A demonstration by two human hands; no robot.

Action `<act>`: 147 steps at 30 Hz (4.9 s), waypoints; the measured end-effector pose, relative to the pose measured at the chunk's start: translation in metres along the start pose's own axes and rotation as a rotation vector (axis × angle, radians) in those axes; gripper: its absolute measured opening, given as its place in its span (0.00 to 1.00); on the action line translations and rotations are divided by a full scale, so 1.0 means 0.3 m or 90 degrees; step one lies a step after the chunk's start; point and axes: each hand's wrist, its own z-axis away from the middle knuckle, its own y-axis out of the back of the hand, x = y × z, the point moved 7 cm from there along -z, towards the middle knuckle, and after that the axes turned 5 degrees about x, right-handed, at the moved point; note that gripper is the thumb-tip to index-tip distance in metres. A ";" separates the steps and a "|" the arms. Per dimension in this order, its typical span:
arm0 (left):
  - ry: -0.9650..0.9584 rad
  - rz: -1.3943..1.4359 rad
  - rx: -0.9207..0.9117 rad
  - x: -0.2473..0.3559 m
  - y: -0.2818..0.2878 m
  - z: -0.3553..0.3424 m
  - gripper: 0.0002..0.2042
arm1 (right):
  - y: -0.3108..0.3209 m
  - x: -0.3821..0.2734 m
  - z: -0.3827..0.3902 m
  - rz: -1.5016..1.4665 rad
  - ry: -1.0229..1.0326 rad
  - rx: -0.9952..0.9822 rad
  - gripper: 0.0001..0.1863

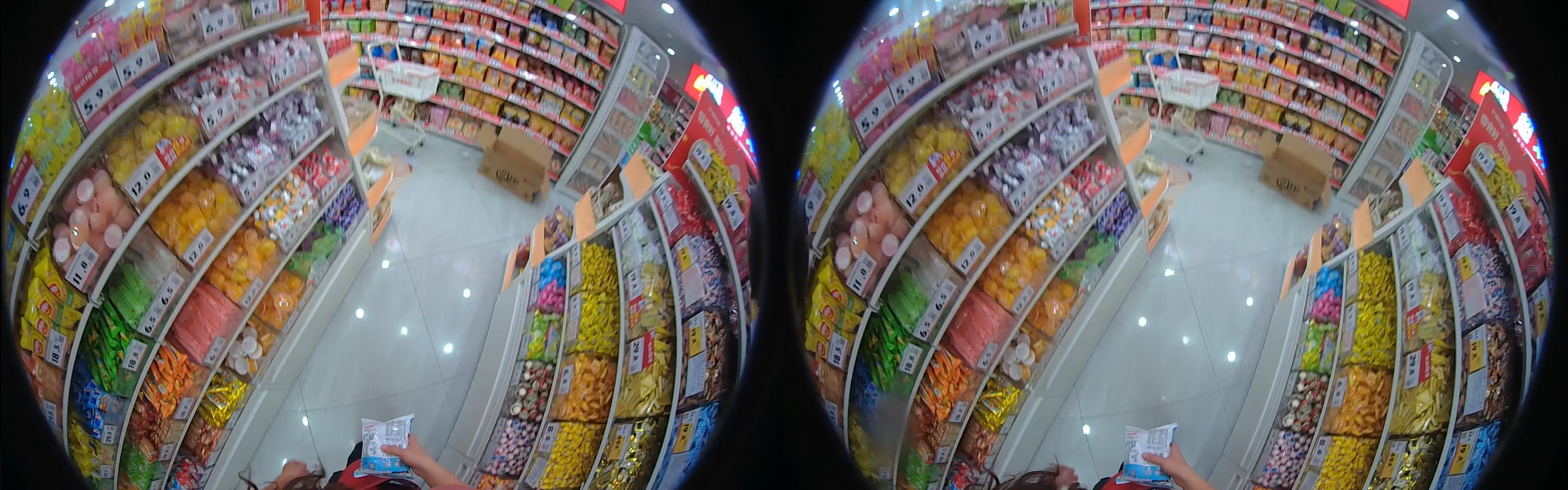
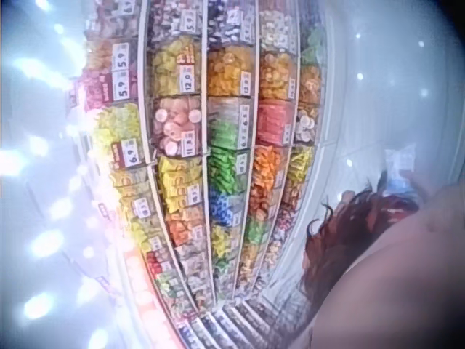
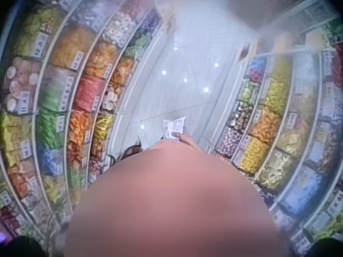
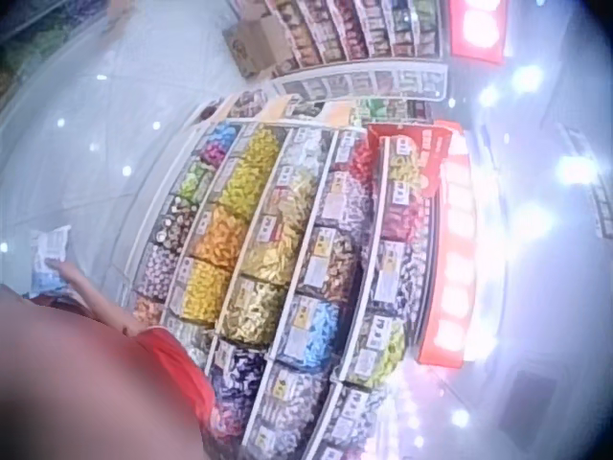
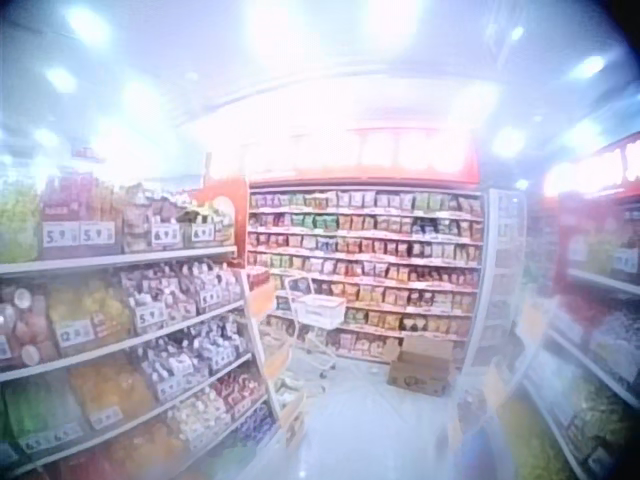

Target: The person restocks snack items in a supermarket aisle. They take packaged snacks from cardboard boxes on the floor and place them onto shelves, arranging them in rows. The person handles multiple snack packages and moves between different shelf sections.

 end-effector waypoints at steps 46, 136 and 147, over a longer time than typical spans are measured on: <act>-0.445 0.327 -0.110 3.615 0.308 -0.358 0.31 | 0.780 -2.318 -1.468 -0.107 0.135 -0.146 0.17; -0.935 0.265 0.168 8.041 2.666 -2.729 0.31 | 0.599 -6.758 -4.874 0.167 0.856 0.407 0.37; -0.897 0.115 0.148 8.131 2.682 -2.795 0.31 | 0.552 -6.748 -4.852 0.298 0.953 0.420 0.42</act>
